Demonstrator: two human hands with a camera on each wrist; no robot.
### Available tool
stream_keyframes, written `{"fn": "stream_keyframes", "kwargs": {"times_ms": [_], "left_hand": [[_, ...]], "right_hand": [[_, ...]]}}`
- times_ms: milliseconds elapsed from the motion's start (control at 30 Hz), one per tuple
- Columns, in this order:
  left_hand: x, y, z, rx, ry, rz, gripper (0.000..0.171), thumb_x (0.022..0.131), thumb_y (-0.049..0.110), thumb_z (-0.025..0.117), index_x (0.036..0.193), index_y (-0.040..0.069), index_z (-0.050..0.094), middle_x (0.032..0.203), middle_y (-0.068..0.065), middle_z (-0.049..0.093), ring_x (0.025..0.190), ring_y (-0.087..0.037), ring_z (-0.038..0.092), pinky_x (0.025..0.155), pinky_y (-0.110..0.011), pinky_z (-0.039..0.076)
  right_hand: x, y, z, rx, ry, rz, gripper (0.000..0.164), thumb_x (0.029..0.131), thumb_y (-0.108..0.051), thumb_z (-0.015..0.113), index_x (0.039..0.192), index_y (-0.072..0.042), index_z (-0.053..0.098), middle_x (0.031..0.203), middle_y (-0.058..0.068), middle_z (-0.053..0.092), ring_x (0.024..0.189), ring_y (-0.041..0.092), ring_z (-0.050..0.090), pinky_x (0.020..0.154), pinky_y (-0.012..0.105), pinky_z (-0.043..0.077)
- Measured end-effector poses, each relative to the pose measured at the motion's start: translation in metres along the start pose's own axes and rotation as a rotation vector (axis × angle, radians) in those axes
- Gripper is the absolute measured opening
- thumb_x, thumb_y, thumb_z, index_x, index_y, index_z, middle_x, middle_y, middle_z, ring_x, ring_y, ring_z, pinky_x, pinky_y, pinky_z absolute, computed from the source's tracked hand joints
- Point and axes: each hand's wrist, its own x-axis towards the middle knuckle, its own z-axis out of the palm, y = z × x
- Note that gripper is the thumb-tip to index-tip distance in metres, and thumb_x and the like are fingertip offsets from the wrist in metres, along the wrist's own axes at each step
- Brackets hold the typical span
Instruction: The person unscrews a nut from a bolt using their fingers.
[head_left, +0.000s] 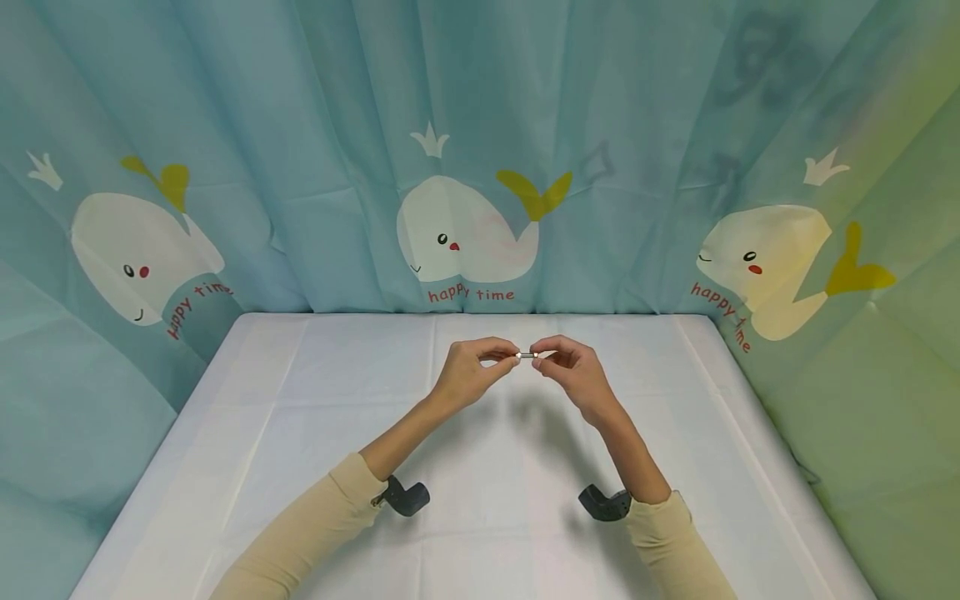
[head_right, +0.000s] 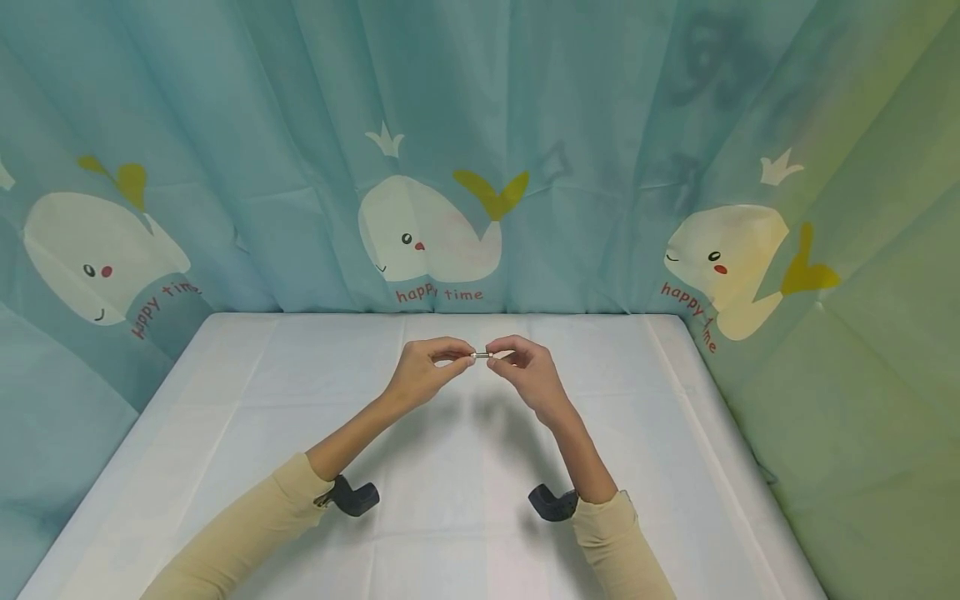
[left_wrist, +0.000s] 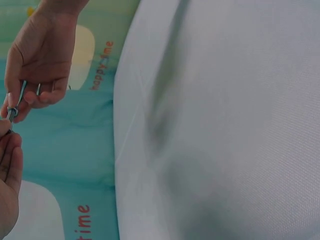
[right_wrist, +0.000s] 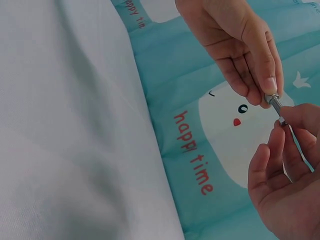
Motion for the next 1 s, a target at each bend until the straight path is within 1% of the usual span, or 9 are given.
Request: {"fn": "stream_keyframes", "kwargs": {"times_ms": [133, 167, 267, 400, 533, 633, 733, 833, 1000], "left_hand": [[0.0000, -0.0011, 0.0003, -0.005, -0.005, 0.009, 0.009, 0.089, 0.002, 0.075, 0.098, 0.001, 0.077, 0.093, -0.005, 0.075, 0.085, -0.014, 0.071, 0.077, -0.027, 0.058], [0.0001, -0.0010, 0.0004, -0.006, -0.006, 0.011, 0.009, 0.089, 0.002, 0.075, 0.098, 0.001, 0.077, 0.093, -0.005, 0.075, 0.085, -0.014, 0.071, 0.078, -0.027, 0.058], [0.0001, -0.0010, 0.0005, -0.006, -0.005, 0.014, 0.009, 0.089, 0.002, 0.075, 0.098, 0.001, 0.077, 0.093, -0.006, 0.075, 0.084, -0.014, 0.071, 0.078, -0.027, 0.058], [-0.0002, -0.0011, 0.0002, -0.001, -0.002, 0.010, 0.009, 0.089, 0.002, 0.075, 0.097, 0.002, 0.077, 0.093, -0.005, 0.075, 0.084, -0.013, 0.071, 0.079, -0.026, 0.057], [0.0000, -0.0010, 0.0000, 0.003, 0.000, 0.014, 0.009, 0.088, 0.002, 0.075, 0.097, 0.002, 0.077, 0.093, -0.005, 0.075, 0.084, -0.013, 0.071, 0.079, -0.025, 0.057], [0.0004, -0.0011, 0.0001, 0.003, 0.002, 0.021, 0.009, 0.088, 0.002, 0.075, 0.097, 0.001, 0.076, 0.092, -0.005, 0.075, 0.084, -0.014, 0.071, 0.078, -0.025, 0.057], [0.0008, -0.0012, 0.0003, 0.005, 0.004, 0.028, 0.009, 0.089, 0.002, 0.075, 0.098, 0.000, 0.076, 0.092, -0.005, 0.075, 0.085, -0.014, 0.072, 0.077, -0.025, 0.057], [0.0009, -0.0004, 0.0002, 0.006, 0.003, 0.034, 0.009, 0.089, 0.003, 0.075, 0.098, 0.001, 0.077, 0.092, -0.005, 0.075, 0.084, -0.013, 0.071, 0.077, -0.025, 0.057], [0.0011, 0.0008, 0.0001, 0.001, -0.005, 0.028, 0.009, 0.089, 0.003, 0.074, 0.097, 0.002, 0.077, 0.092, -0.004, 0.075, 0.084, -0.012, 0.071, 0.079, -0.025, 0.057]], "right_hand": [[-0.0003, -0.0003, 0.0003, -0.011, 0.001, -0.005, 0.022, 0.092, -0.003, 0.070, 0.110, 0.008, 0.067, 0.100, 0.008, 0.063, 0.084, 0.024, 0.062, 0.071, 0.026, 0.051], [-0.0003, -0.0003, 0.0005, -0.014, 0.002, -0.004, 0.022, 0.091, -0.003, 0.070, 0.110, 0.008, 0.066, 0.100, 0.008, 0.063, 0.083, 0.023, 0.062, 0.071, 0.026, 0.051], [-0.0002, 0.0006, 0.0005, -0.023, 0.004, -0.002, 0.021, 0.091, -0.002, 0.070, 0.109, 0.008, 0.067, 0.100, 0.009, 0.063, 0.085, 0.028, 0.061, 0.069, 0.026, 0.050], [0.0000, 0.0012, 0.0010, -0.010, -0.004, -0.013, 0.021, 0.091, -0.002, 0.069, 0.110, 0.008, 0.066, 0.102, 0.008, 0.063, 0.086, 0.030, 0.062, 0.070, 0.026, 0.051], [-0.0002, 0.0005, 0.0013, 0.018, -0.014, -0.022, 0.025, 0.091, 0.000, 0.068, 0.114, 0.007, 0.064, 0.107, 0.009, 0.062, 0.084, 0.022, 0.062, 0.073, 0.028, 0.052], [-0.0001, 0.0004, 0.0013, 0.043, -0.018, -0.005, 0.029, 0.092, -0.002, 0.067, 0.119, 0.007, 0.061, 0.111, 0.011, 0.063, 0.085, 0.023, 0.063, 0.077, 0.029, 0.054], [0.0004, 0.0002, 0.0016, 0.044, -0.007, 0.034, 0.031, 0.096, -0.011, 0.067, 0.122, 0.006, 0.061, 0.106, 0.010, 0.065, 0.084, 0.023, 0.063, 0.077, 0.028, 0.056], [0.0013, 0.0006, 0.0015, 0.022, 0.007, 0.065, 0.034, 0.098, -0.018, 0.066, 0.119, 0.009, 0.062, 0.100, 0.010, 0.067, 0.081, 0.021, 0.063, 0.077, 0.028, 0.057], [0.0018, 0.0009, 0.0006, 0.004, 0.012, 0.042, 0.031, 0.097, -0.013, 0.068, 0.114, 0.012, 0.064, 0.099, 0.016, 0.067, 0.081, 0.022, 0.063, 0.078, 0.029, 0.056]]}}
